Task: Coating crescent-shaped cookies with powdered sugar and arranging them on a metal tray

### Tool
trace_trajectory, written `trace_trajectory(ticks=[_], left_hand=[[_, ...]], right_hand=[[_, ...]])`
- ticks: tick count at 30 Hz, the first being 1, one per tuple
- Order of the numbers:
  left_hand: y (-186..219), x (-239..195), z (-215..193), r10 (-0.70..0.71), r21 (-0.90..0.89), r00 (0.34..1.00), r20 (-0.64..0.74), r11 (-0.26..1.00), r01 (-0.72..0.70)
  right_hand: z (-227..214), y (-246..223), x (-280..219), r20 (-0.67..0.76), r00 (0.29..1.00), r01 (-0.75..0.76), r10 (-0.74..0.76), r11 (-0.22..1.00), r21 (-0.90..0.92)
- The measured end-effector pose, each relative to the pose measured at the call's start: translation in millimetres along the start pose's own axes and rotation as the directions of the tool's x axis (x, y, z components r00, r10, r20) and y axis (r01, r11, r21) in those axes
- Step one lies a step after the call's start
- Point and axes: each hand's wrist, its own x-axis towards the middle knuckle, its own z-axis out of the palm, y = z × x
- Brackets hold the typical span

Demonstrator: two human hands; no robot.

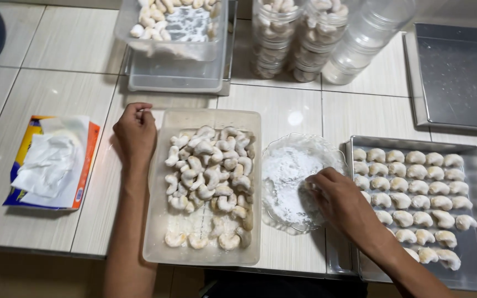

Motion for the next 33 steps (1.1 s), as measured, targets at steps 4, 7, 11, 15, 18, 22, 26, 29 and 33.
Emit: trace_trajectory(ticks=[4, 7, 11, 15, 18, 22, 26, 29, 33], left_hand=[[-2.7, 1.3, 3.8, 0.011, -0.087, 1.000, 0.013, 0.996, -0.010], [-5.7, 1.1, 6.7, 0.001, -0.095, 1.000, 0.007, 0.996, 0.000], [-10.3, 1.9, 9.3, 0.038, -0.104, 0.999, -0.010, 0.994, -0.039], [-13.9, 2.9, 11.8, 0.035, -0.088, 0.999, -0.024, 0.995, -0.037], [-14.1, 2.2, 11.6, 0.050, -0.093, 0.998, -0.026, 0.994, -0.052], [-7.4, 1.5, 8.2, 0.034, -0.087, 0.999, -0.013, 0.996, -0.035], [-14.3, 1.1, 10.9, 0.037, -0.138, 0.999, -0.025, 0.990, -0.040], [-21.3, 2.2, 13.8, 0.067, -0.208, 0.997, -0.048, 0.975, -0.076], [-20.7, 1.8, 13.7, 0.061, -0.218, 0.997, -0.048, 0.974, -0.070]], right_hand=[[5.1, -5.7, -6.3, -0.043, 0.995, 0.084, -0.091, 0.987, -0.137], [12.4, -5.5, -10.4, -0.014, 0.997, 0.078, -0.082, 0.979, -0.189], [2.3, -22.5, -10.5, 0.017, 0.993, 0.115, -0.113, 0.989, -0.095], [3.1, -26.6, -7.5, -0.002, 0.980, 0.197, -0.198, 0.974, -0.112], [-0.2, -27.4, -5.5, 0.047, 0.971, 0.237, -0.236, 0.971, -0.021], [-4.8, -33.8, 2.0, -0.002, 0.970, 0.244, -0.244, 0.970, -0.015], [-12.2, -47.8, 4.2, 0.024, 0.970, 0.238, -0.240, 0.968, 0.074], [-11.0, -42.2, 5.0, 0.082, 0.979, 0.188, -0.188, 0.982, 0.013], [-11.5, -36.4, 9.1, 0.078, 0.983, 0.153, -0.166, 0.976, 0.153]])
